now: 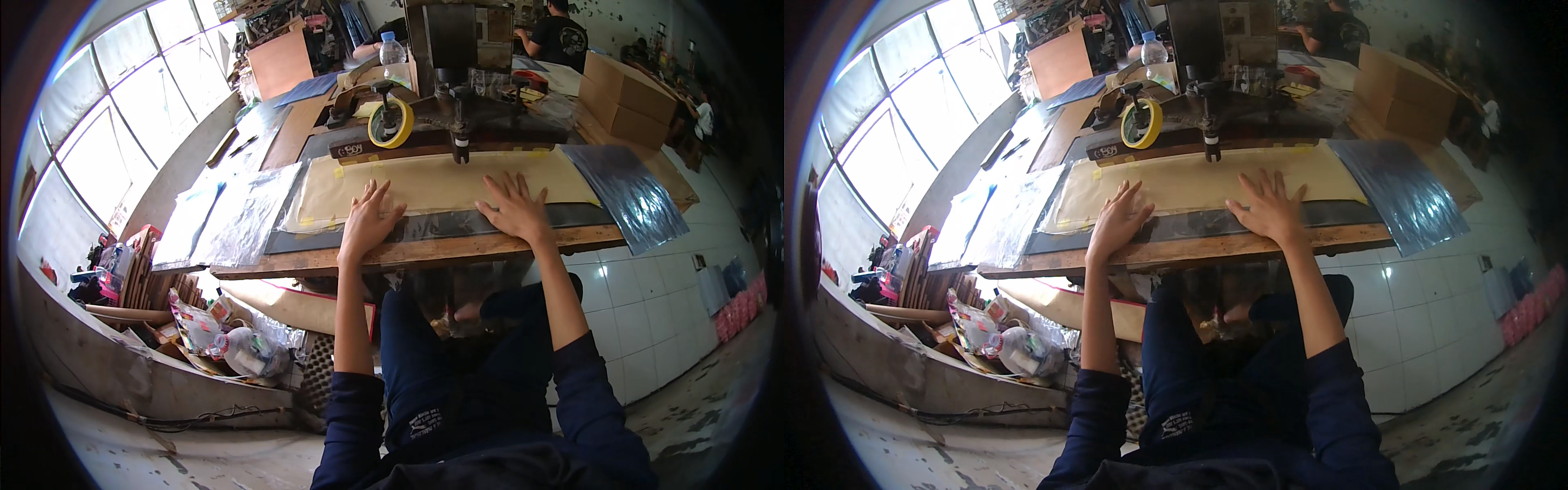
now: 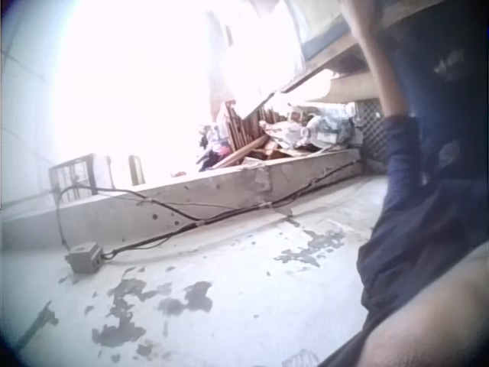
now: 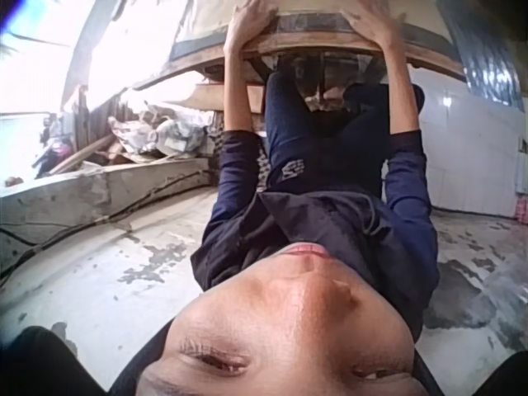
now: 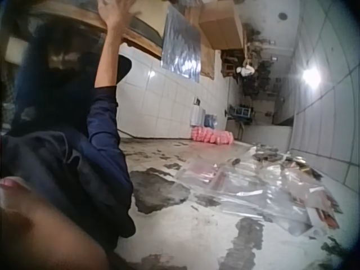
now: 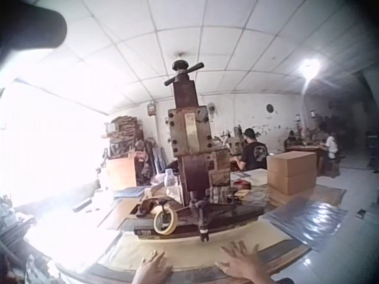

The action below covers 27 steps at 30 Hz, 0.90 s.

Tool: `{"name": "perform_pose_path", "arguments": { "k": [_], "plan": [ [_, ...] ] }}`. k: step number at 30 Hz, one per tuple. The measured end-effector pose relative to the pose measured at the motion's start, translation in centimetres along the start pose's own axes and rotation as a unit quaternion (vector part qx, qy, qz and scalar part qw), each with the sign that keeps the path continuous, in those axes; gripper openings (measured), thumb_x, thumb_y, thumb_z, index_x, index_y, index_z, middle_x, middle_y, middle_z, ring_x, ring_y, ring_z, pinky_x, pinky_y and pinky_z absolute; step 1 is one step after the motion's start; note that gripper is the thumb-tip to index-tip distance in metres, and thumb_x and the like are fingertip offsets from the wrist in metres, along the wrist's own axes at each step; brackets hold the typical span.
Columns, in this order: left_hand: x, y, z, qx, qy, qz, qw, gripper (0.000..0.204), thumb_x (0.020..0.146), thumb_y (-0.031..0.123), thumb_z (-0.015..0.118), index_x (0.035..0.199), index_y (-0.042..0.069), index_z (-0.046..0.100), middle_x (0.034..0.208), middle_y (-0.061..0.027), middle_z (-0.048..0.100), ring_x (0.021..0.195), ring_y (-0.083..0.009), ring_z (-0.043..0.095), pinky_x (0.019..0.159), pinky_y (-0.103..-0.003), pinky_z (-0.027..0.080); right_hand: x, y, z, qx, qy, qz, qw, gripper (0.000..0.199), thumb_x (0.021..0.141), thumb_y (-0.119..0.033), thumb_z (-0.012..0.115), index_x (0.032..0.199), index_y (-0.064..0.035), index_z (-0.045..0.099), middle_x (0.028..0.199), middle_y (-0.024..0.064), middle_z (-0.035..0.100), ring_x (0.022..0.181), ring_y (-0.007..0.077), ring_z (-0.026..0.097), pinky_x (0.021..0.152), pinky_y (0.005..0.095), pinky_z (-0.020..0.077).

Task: The person handles and folds transparent plastic sheets, then aligns and smooths them onto the worktable under a press machine by hand.

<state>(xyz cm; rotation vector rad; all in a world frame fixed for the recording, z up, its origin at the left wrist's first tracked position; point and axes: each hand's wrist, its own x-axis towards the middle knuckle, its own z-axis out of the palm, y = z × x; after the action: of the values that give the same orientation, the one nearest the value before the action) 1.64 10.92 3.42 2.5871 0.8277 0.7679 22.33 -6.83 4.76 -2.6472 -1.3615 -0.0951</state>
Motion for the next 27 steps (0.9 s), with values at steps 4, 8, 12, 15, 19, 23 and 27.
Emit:
{"name": "perform_pose_path", "arguments": {
  "k": [4, 8, 12, 15, 19, 23, 27],
  "plan": [
    [0.1, 0.5, -0.3, -0.066, 0.000, 0.010, 0.998, 0.060, 0.082, 0.046, 0.053, 0.130, 0.012, 0.044, 0.137, -0.0227, 0.034, 0.131, -0.0320, 0.027, 0.107, -0.046, 0.019, 1.8, 0.0, 1.0, 0.020, -0.004, 0.016, 1.000, 0.067, 0.082, -0.063, 0.035, 0.139, -0.0280, 0.027, 0.147, 0.0082, 0.018, 0.136, 0.0329, 0.014, 0.101, 0.0674, 0.0048],
    [-0.5, 0.6, -0.2, 0.005, -0.029, 0.043, 0.999, 0.059, 0.081, 0.049, 0.054, 0.128, 0.013, 0.048, 0.138, -0.0193, 0.035, 0.132, -0.0303, 0.026, 0.107, -0.048, 0.017, 3.1, -0.8, 1.5, 0.013, -0.012, 0.016, 1.000, 0.070, 0.081, -0.065, 0.036, 0.140, -0.0288, 0.024, 0.148, 0.0095, 0.015, 0.136, 0.0347, 0.010, 0.101, 0.0668, 0.0028],
    [-0.7, 0.8, 0.0, 0.048, -0.033, 0.030, 0.998, 0.059, 0.080, 0.051, 0.053, 0.128, 0.016, 0.048, 0.139, -0.0175, 0.034, 0.133, -0.0291, 0.026, 0.108, -0.048, 0.017, 3.9, -1.3, 1.3, 0.003, -0.041, 0.020, 0.999, 0.071, 0.081, -0.067, 0.033, 0.141, -0.0310, 0.020, 0.149, 0.0071, 0.010, 0.137, 0.0322, 0.007, 0.103, 0.0645, 0.0042],
    [-0.7, 0.8, 0.1, 0.048, -0.036, 0.020, 0.998, 0.060, 0.079, 0.053, 0.054, 0.128, 0.017, 0.048, 0.140, -0.0177, 0.033, 0.133, -0.0290, 0.025, 0.108, -0.047, 0.017, 4.3, -1.4, 1.2, 0.014, -0.058, 0.019, 0.998, 0.071, 0.081, -0.067, 0.033, 0.141, -0.0305, 0.020, 0.149, 0.0072, 0.010, 0.137, 0.0321, 0.006, 0.103, 0.0643, 0.0041],
    [-0.7, 0.9, -0.1, 0.056, -0.037, 0.026, 0.997, 0.064, 0.077, 0.056, 0.053, 0.128, 0.018, 0.048, 0.140, -0.0180, 0.032, 0.133, -0.0298, 0.025, 0.108, -0.047, 0.016, 5.0, -1.5, 1.2, 0.012, -0.051, 0.016, 0.998, 0.071, 0.081, -0.067, 0.033, 0.141, -0.0299, 0.020, 0.149, 0.0076, 0.010, 0.137, 0.0321, 0.006, 0.103, 0.0642, 0.0044],
    [-0.6, 1.1, -0.1, 0.068, -0.042, 0.024, 0.997, 0.066, 0.077, 0.058, 0.053, 0.129, 0.019, 0.047, 0.140, -0.0169, 0.032, 0.133, -0.0290, 0.025, 0.108, -0.045, 0.017, 5.0, -1.2, 1.2, 0.027, -0.039, -0.002, 0.999, 0.072, 0.081, -0.066, 0.033, 0.140, -0.0276, 0.023, 0.149, 0.0101, 0.012, 0.136, 0.0346, 0.007, 0.102, 0.0651, 0.0039],
    [-0.7, 1.0, 0.1, 0.078, -0.037, 0.022, 0.996, 0.066, 0.076, 0.059, 0.052, 0.129, 0.019, 0.047, 0.140, -0.0153, 0.033, 0.132, -0.0278, 0.027, 0.108, -0.044, 0.018, 3.3, -1.5, 1.8, -0.025, 0.070, -0.021, 0.997, 0.069, 0.084, -0.067, 0.026, 0.139, -0.0252, 0.028, 0.147, 0.0138, 0.018, 0.135, 0.0371, 0.013, 0.101, 0.0663, 0.0071]
  ]
}}
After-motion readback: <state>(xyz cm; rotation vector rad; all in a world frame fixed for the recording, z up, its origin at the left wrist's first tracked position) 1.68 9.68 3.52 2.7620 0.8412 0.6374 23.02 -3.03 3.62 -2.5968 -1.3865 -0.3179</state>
